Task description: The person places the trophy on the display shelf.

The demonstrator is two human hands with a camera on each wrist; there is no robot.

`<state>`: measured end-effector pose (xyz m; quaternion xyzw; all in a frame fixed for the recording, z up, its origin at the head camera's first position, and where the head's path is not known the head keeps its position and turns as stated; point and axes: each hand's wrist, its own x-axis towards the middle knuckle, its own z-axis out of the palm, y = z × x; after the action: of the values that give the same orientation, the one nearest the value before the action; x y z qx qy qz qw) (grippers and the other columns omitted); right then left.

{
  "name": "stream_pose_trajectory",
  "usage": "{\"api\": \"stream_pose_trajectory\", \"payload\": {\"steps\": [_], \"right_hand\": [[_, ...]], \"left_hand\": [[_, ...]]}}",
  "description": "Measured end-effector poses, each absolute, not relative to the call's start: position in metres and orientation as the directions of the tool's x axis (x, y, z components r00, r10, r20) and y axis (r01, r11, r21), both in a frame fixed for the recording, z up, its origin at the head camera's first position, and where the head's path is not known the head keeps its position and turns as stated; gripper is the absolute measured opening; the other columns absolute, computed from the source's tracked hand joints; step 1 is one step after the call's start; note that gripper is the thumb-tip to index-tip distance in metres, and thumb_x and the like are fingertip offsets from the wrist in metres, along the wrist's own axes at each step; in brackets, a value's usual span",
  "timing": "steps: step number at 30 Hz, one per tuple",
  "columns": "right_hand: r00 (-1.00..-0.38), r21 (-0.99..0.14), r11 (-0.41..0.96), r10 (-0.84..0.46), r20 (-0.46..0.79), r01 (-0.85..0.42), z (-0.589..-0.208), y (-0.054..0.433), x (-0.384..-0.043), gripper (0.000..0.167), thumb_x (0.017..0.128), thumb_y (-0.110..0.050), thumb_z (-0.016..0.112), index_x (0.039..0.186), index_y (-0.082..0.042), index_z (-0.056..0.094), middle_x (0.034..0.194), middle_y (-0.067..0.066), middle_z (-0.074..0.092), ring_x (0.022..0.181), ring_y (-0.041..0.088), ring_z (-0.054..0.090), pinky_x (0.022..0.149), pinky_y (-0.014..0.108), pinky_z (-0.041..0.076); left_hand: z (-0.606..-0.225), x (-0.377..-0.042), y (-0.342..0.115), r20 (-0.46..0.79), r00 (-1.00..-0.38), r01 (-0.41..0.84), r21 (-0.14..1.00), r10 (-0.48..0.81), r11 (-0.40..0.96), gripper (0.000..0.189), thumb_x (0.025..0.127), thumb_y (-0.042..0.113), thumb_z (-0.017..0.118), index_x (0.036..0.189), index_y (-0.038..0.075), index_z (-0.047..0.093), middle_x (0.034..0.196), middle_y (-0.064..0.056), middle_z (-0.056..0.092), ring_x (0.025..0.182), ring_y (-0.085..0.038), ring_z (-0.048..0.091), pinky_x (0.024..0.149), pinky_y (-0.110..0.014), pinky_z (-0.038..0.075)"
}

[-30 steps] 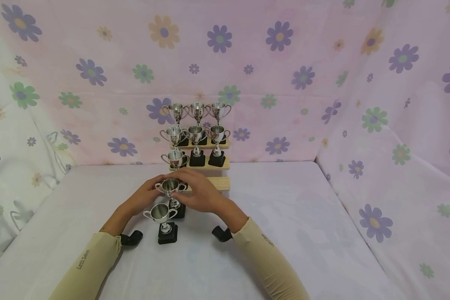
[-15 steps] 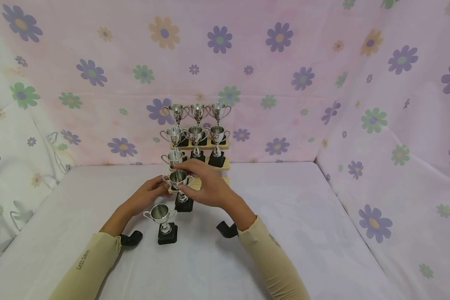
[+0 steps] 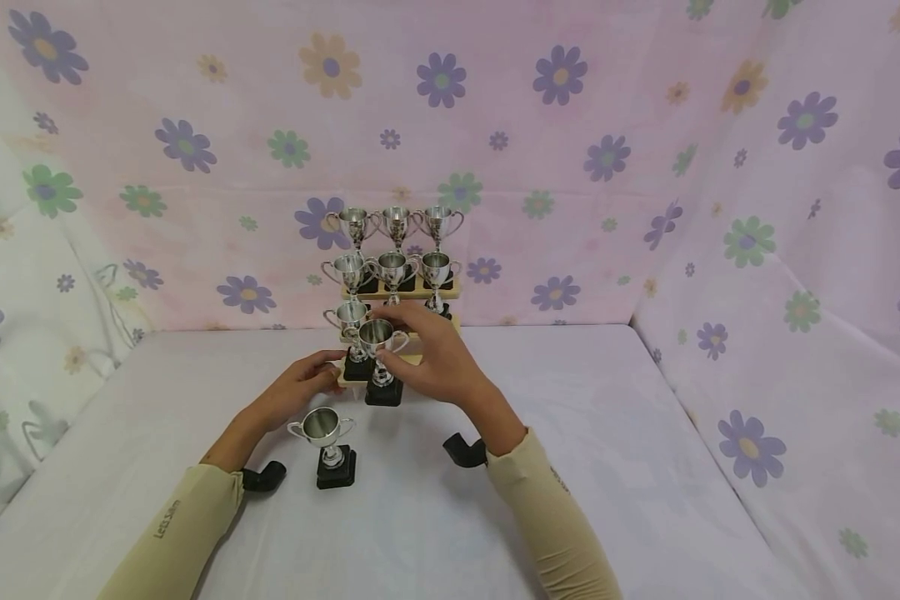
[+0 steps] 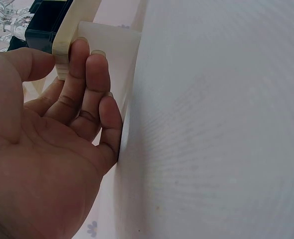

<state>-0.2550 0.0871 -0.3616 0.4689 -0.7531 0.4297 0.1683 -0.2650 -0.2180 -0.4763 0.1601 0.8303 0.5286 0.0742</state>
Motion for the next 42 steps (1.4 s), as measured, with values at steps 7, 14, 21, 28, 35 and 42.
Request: {"api": "stream_pose_trajectory", "payload": {"steps": [7, 14, 21, 28, 35, 42], "right_hand": [[-0.515, -0.499, 0.185, -0.517, 0.684, -0.847, -0.361, 0.093, -0.259, 0.052, 0.097, -0.006, 0.074, 0.147, -0.003, 0.059, 0.14, 0.011, 0.065, 0.126, 0.025, 0.064, 0.105, 0.039, 0.053], [-0.52, -0.497, 0.183, -0.471, 0.713, -0.848, -0.356, 0.096, -0.263, 0.051, 0.098, -0.005, 0.073, 0.147, -0.002, 0.058, 0.142, 0.013, 0.063, 0.133, 0.026, 0.06, 0.112, 0.04, 0.048], [-0.528, -0.507, 0.173, -0.427, 0.734, -0.845, -0.357, 0.097, -0.267, 0.05, 0.099, -0.001, 0.07, 0.147, 0.002, 0.056, 0.146, 0.017, 0.06, 0.138, 0.029, 0.056, 0.116, 0.039, 0.043], [-0.575, -0.527, 0.233, -0.375, 0.727, -0.818, -0.363, 0.096, -0.272, 0.05, 0.1, -0.003, 0.071, 0.147, 0.001, 0.056, 0.147, 0.016, 0.059, 0.139, 0.028, 0.056, 0.116, 0.04, 0.043], [-0.62, -0.56, 0.266, -0.358, 0.698, -0.784, -0.372, 0.093, -0.278, 0.049, 0.099, -0.004, 0.072, 0.146, 0.002, 0.058, 0.145, 0.016, 0.061, 0.137, 0.028, 0.057, 0.116, 0.04, 0.044], [-0.644, -0.563, 0.313, -0.366, 0.672, -0.765, -0.38, 0.089, -0.281, 0.047, 0.1, -0.009, 0.072, 0.145, -0.004, 0.06, 0.143, 0.013, 0.062, 0.13, 0.026, 0.06, 0.109, 0.044, 0.05]], "left_hand": [[-0.476, -0.264, -0.218, 0.052, -0.937, 0.194, 0.9, 0.346, 0.39, 0.049, 0.111, 0.018, 0.051, 0.158, 0.002, 0.045, 0.106, -0.016, 0.074, 0.103, -0.029, 0.069, 0.1, -0.054, 0.05], [-0.474, -0.263, -0.218, 0.059, -0.937, 0.203, 0.895, 0.345, 0.397, 0.051, 0.111, 0.018, 0.05, 0.159, 0.002, 0.043, 0.107, -0.016, 0.074, 0.104, -0.028, 0.068, 0.1, -0.052, 0.049], [-0.475, -0.266, -0.217, 0.053, -0.936, 0.204, 0.888, 0.348, 0.413, 0.05, 0.112, 0.019, 0.049, 0.159, 0.003, 0.044, 0.106, -0.014, 0.074, 0.104, -0.026, 0.068, 0.099, -0.05, 0.05], [-0.478, -0.267, -0.218, 0.05, -0.938, 0.202, 0.883, 0.343, 0.424, 0.049, 0.112, 0.022, 0.049, 0.159, 0.005, 0.045, 0.106, -0.011, 0.074, 0.104, -0.024, 0.069, 0.099, -0.046, 0.051], [-0.477, -0.267, -0.218, 0.053, -0.934, 0.207, 0.886, 0.353, 0.414, 0.05, 0.112, 0.022, 0.05, 0.158, 0.004, 0.045, 0.107, -0.012, 0.074, 0.105, -0.025, 0.069, 0.1, -0.047, 0.051], [-0.477, -0.266, -0.219, 0.061, -0.932, 0.214, 0.888, 0.357, 0.406, 0.05, 0.112, 0.02, 0.05, 0.158, 0.003, 0.045, 0.105, -0.015, 0.074, 0.104, -0.028, 0.068, 0.101, -0.051, 0.049]]}}
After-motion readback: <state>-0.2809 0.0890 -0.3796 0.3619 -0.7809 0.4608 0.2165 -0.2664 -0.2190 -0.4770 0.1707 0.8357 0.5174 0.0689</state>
